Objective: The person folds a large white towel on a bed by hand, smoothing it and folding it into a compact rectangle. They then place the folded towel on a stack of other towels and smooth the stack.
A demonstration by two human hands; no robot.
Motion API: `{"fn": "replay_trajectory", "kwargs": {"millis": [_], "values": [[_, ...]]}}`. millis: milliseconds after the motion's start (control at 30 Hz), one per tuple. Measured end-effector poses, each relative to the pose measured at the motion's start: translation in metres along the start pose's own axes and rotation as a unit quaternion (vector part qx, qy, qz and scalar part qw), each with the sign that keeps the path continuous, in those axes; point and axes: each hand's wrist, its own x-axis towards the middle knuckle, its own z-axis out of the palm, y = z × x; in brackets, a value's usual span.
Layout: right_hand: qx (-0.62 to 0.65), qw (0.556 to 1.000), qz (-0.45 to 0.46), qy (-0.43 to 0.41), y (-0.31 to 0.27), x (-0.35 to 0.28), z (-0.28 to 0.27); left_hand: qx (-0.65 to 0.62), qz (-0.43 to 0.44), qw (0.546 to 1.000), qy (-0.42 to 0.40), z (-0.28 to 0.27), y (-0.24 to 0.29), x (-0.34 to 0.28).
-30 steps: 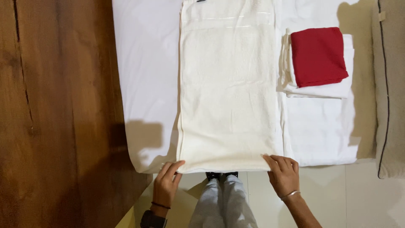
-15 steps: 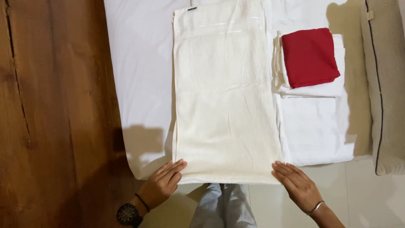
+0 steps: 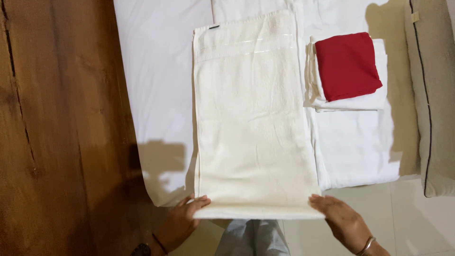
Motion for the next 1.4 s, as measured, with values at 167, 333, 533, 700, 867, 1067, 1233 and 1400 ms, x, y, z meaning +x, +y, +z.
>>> {"fn": "replay_trajectory", "kwargs": {"millis": [167,333,533,700,867,1067,1233,1400], "values": [[0.052,0.988,0.132,0.068,0.077,0.008,0.02,-0.216,-0.033,0.957,0.188,-0.03,-0.014,0.04],[0.228,0.934,0.244,0.127,0.048,0.124,-0.037,-0.329,0.016,0.894,0.305,-0.083,-0.011,0.112],[0.528,0.77,0.295,0.202,0.089,0.236,0.013,-0.415,-0.025,0.828,0.376,-0.105,-0.03,0.211],[0.462,0.791,0.395,0.063,0.092,0.221,0.065,-0.439,-0.198,0.844,0.234,-0.035,-0.081,0.218],[0.422,0.82,0.377,0.091,0.094,0.189,0.077,-0.549,-0.246,0.778,0.181,-0.003,-0.1,0.208],[0.307,0.895,0.28,0.163,0.067,0.21,0.059,-0.526,-0.122,0.809,0.231,-0.046,-0.066,0.201],[0.331,0.883,0.237,0.234,0.043,0.221,0.044,-0.486,-0.073,0.802,0.341,-0.027,-0.061,0.206],[0.293,0.879,0.358,0.121,0.099,0.208,0.085,-0.436,-0.192,0.815,0.331,0.0,-0.065,0.213]]}}
